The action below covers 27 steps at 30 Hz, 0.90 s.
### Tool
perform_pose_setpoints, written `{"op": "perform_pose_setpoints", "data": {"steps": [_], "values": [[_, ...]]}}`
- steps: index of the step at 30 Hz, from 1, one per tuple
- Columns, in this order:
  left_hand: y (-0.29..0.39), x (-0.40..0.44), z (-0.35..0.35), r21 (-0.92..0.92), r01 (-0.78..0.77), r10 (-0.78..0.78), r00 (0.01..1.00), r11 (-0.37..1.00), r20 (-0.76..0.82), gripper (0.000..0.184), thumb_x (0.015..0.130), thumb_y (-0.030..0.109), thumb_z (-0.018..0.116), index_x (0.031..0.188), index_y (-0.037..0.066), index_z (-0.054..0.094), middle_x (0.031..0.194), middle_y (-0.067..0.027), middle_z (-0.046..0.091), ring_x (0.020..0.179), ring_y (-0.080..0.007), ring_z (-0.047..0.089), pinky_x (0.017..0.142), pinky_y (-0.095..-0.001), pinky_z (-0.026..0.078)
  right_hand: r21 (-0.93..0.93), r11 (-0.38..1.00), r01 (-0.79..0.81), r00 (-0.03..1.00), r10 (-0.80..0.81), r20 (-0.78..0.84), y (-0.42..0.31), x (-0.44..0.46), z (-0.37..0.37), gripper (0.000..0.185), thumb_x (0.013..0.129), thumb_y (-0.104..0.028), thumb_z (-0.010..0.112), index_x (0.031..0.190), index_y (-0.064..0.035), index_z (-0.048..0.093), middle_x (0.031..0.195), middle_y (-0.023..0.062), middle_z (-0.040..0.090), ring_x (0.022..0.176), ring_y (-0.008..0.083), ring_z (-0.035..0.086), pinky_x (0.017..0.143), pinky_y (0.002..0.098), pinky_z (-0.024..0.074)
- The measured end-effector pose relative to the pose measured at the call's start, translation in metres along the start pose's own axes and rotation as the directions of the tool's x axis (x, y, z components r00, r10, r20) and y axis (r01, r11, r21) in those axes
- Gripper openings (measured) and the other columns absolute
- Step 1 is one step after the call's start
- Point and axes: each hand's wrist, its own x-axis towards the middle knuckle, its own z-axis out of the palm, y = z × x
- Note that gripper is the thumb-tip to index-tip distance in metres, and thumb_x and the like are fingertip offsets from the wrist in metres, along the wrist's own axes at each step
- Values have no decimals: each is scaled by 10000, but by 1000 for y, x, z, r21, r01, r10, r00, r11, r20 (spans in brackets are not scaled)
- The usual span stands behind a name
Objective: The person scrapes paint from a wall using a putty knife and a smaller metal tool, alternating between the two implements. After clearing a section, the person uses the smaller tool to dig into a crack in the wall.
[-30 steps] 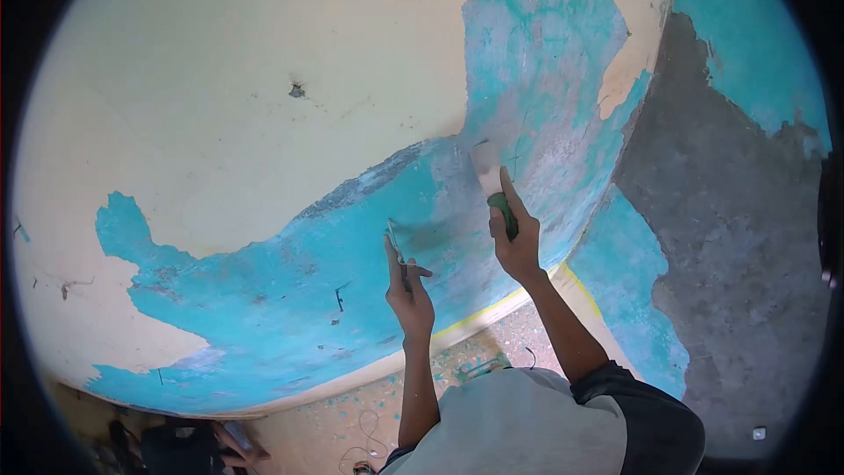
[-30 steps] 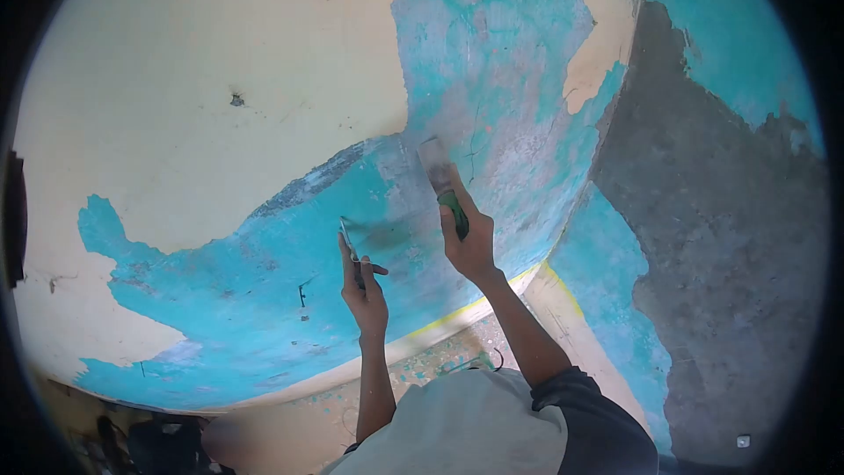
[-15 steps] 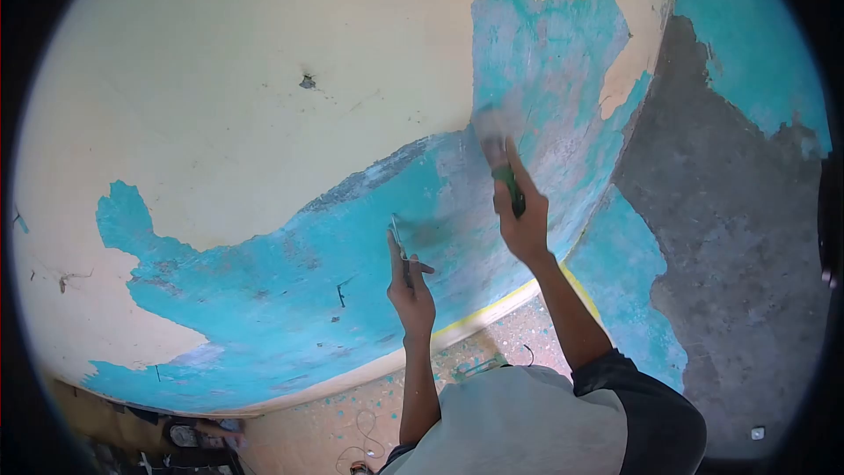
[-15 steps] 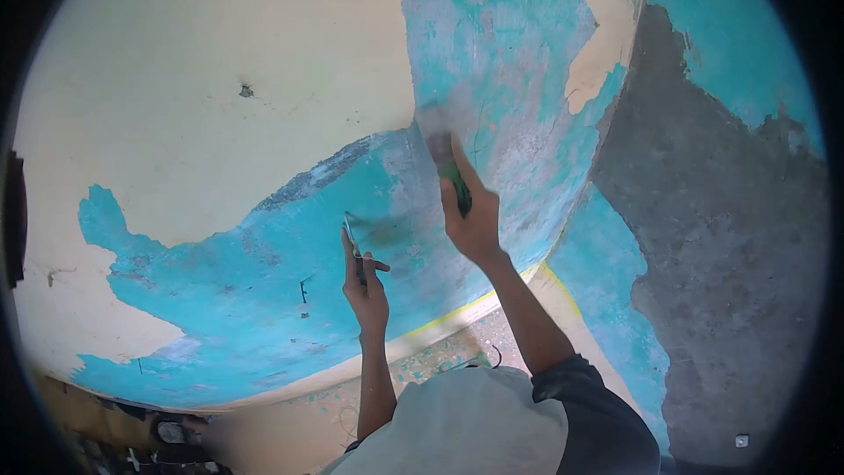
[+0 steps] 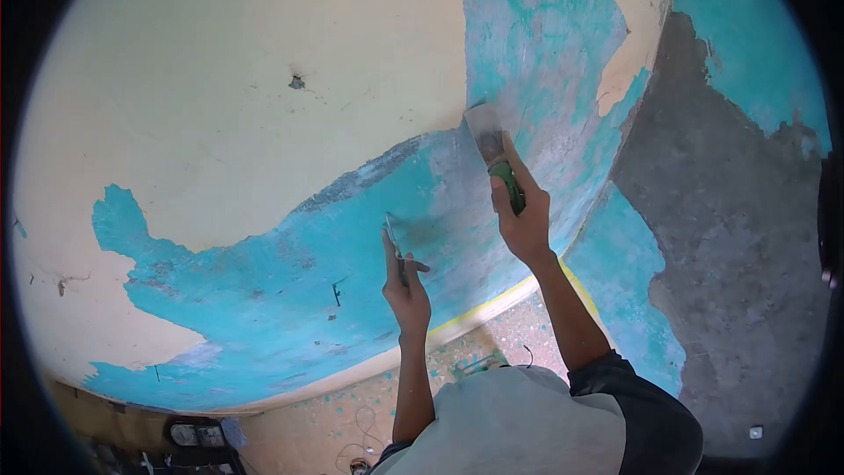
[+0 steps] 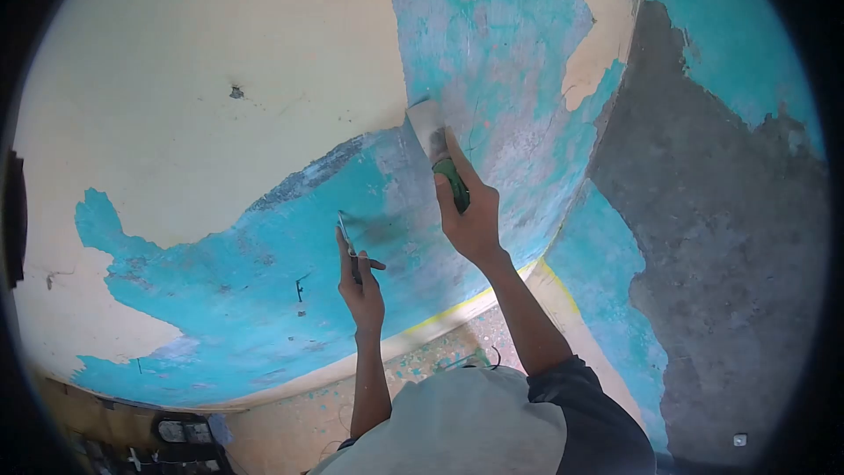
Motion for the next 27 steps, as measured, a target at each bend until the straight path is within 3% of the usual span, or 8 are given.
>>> {"op": "perform_pose_setpoints", "data": {"steps": [5, 11, 14, 17, 20, 23, 27], "values": [[6, 2, -2, 21, 24, -24, 1000, 999, 0, 584, 1127, 121, 474, 1687, 91, 312, 747, -2, 694, 574, -13, 348, 559, -237, 336, 37, 998, -53, 999, 53, 10, 26, -23, 10, 594, 1058, -78, 585, 1633, -72, 434, 813, 48, 659, 641, 69, 469, 591, 246, 426], [6, 1, -1, 3, 41, -41, 999, 999, 7, 587, 1125, 109, 474, 1689, 100, 310, 746, -3, 694, 573, -11, 352, 544, -237, 325, 139, 990, -6, 999, 13, -51, -5, 21, 6, 586, 1074, -111, 596, 1634, -70, 428, 750, 9, 567, 644, 50, 433, 572, 243, 388], [-4, 2, 0, 13, -55, 55, 998, 998, -9, 584, 1126, 101, 470, 1689, 104, 313, 746, -2, 691, 572, -13, 350, 539, -235, 324, 109, 994, -20, 999, 23, -26, 5, 11, 6, 589, 1072, -116, 604, 1633, -70, 432, 754, 16, 571, 644, 54, 440, 574, 243, 393], [5, 1, -1, -3, 44, -44, 999, 999, -1, 585, 1126, 98, 468, 1690, 113, 314, 744, -1, 687, 577, -16, 354, 544, -233, 331, 57, 997, -52, 998, 51, 20, 20, -17, 9, 592, 1102, -158, 564, 1661, -77, 383, 815, -28, 565, 683, 46, 473, 622, 228, 425], [0, 2, -2, 1, 11, -11, 1000, 1000, 2, 587, 1126, 100, 472, 1691, 122, 315, 745, 0, 687, 574, -15, 350, 542, -234, 332, 63, 996, -58, 998, 56, 31, 33, -29, 11, 592, 1100, -166, 572, 1657, -77, 391, 808, -25, 565, 679, 43, 471, 621, 227, 422], [-5, 3, -3, -6, -27, 27, 1000, 1000, 14, 587, 1128, 114, 478, 1692, 128, 316, 747, 1, 689, 569, -14, 346, 539, -235, 325, 23, 1000, -5, 1000, 5, -31, 9, 9, 7, 582, 1100, -159, 572, 1650, -77, 405, 786, -28, 555, 671, 41, 466, 614, 225, 415], [9, 2, -5, -15, 38, -37, 999, 999, 26, 582, 1130, 127, 477, 1690, 125, 319, 747, 3, 689, 567, -15, 337, 536, -237, 319, 58, 997, 49, 996, -44, -72, -24, 45, -1, 577, 1094, -133, 569, 1646, -77, 414, 782, -29, 558, 668, 40, 463, 608, 223, 412]]}}
